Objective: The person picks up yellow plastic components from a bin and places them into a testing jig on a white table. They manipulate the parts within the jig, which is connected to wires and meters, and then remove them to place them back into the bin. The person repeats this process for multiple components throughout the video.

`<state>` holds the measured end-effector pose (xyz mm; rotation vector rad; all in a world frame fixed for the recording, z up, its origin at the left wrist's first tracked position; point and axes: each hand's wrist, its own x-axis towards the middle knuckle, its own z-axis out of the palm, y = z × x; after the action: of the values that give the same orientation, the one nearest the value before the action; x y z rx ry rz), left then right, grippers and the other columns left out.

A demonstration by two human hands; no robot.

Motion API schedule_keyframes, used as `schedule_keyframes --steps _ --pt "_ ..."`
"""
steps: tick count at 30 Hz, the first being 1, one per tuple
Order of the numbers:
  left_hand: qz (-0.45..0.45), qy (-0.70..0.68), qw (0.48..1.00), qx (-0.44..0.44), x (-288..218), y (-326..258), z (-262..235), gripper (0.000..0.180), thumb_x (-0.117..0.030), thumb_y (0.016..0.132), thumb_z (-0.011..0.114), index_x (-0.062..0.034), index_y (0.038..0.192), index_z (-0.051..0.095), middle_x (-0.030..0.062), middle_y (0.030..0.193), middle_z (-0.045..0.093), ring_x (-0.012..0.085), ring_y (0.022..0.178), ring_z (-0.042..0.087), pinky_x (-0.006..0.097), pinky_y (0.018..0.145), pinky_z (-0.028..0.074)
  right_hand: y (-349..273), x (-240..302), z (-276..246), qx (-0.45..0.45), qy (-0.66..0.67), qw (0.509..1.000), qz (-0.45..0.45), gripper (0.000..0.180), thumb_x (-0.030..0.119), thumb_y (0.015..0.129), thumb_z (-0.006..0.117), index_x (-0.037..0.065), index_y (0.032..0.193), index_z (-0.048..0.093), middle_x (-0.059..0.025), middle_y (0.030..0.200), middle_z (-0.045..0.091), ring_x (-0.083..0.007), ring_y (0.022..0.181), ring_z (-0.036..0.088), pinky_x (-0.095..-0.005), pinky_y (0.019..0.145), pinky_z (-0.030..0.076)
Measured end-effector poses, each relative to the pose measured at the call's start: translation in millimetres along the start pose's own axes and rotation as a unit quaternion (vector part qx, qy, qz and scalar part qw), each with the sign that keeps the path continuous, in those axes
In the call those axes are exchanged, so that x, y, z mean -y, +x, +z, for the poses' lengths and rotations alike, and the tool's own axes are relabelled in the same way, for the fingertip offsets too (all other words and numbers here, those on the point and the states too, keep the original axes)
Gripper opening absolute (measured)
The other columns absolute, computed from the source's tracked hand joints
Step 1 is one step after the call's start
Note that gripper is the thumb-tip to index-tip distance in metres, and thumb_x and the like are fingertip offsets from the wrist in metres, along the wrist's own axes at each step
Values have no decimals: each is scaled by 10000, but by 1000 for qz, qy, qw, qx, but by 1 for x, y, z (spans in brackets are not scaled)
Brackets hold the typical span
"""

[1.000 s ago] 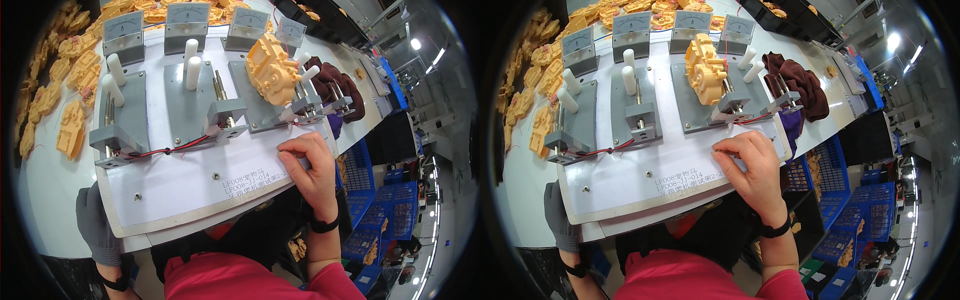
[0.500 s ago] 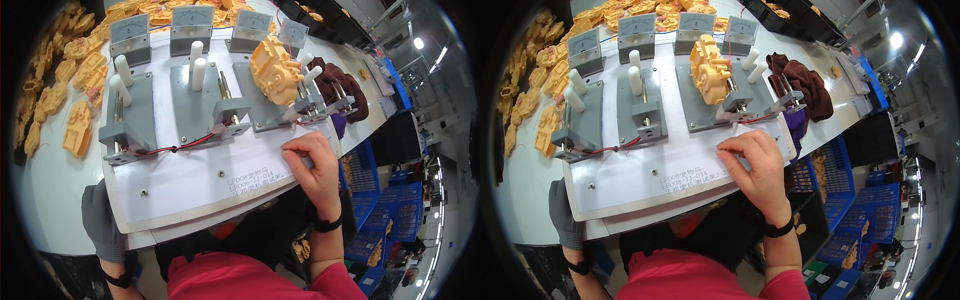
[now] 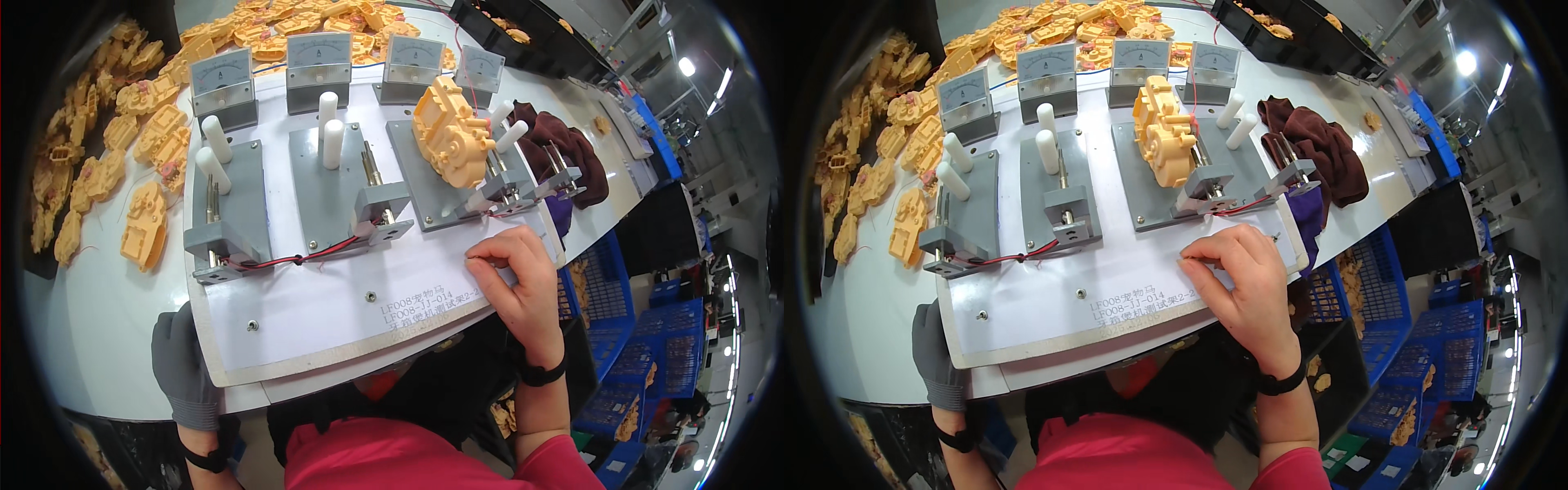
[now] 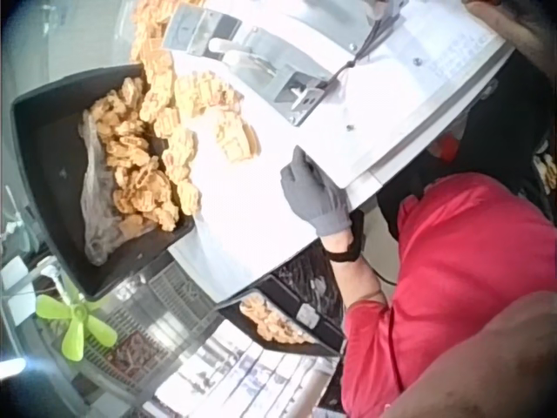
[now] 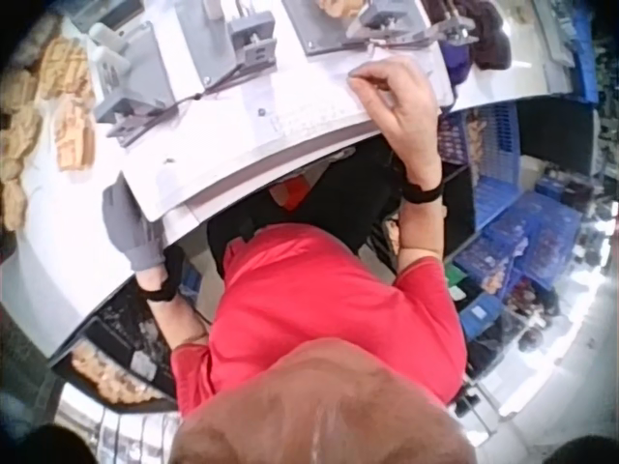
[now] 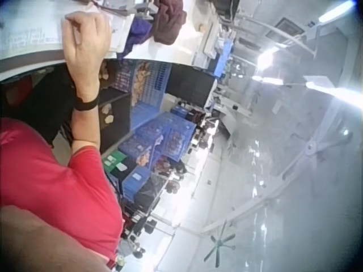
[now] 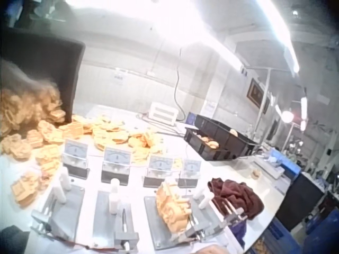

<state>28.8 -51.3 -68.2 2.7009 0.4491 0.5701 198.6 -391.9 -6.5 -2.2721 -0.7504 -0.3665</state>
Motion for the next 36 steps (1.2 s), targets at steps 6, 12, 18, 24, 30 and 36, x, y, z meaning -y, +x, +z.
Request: schedule_keyframes --steps 6,12,18,24,30,36 --pt "2 14 1000 -5 -2 1 0 379 -237 825 630 -44 1151 632 140 860 544 326 819 558 401 732 460 0 0 0 -2 6 1000 1 98 69 793 745 63 876 694 -48 828 631 -241 772 589 -349 708 438" --pt "1 15 1000 -5 -1 0 1 395 -260 828 630 -45 1159 630 140 866 545 326 826 560 399 737 460 0 0 -1 0 4 1000 0 102 70 794 746 62 882 695 -49 832 631 -240 779 588 -349 706 439" --pt "9 22 1000 4 0 0 1 395 -226 828 606 -18 1164 609 156 887 539 343 844 555 404 741 462 -1 1 1 -4 8 1000 5 107 73 797 747 63 889 695 -45 842 630 -233 783 583 -347 711 442" --pt "4 31 1000 4 2 0 2 391 -233 824 614 -35 1160 622 146 871 539 334 829 554 403 732 462 -1 1 1 -4 -2 1000 8 104 74 793 747 66 883 696 -42 844 630 -234 788 581 -344 718 442" --pt "6 37 999 2 2 0 1 390 -243 824 619 -40 1157 630 139 854 533 326 815 550 402 726 459 -1 1 1 -3 0 1000 14 102 73 784 753 68 869 696 -38 826 633 -234 775 584 -339 715 442" --pt "0 31 999 12 0 1 1 399 -246 823 620 -34 1160 628 141 851 527 327 816 545 404 726 456 1 -1 1 -5 8 1000 11 104 70 780 758 67 868 701 -39 823 633 -220 755 586 -332 695 447"
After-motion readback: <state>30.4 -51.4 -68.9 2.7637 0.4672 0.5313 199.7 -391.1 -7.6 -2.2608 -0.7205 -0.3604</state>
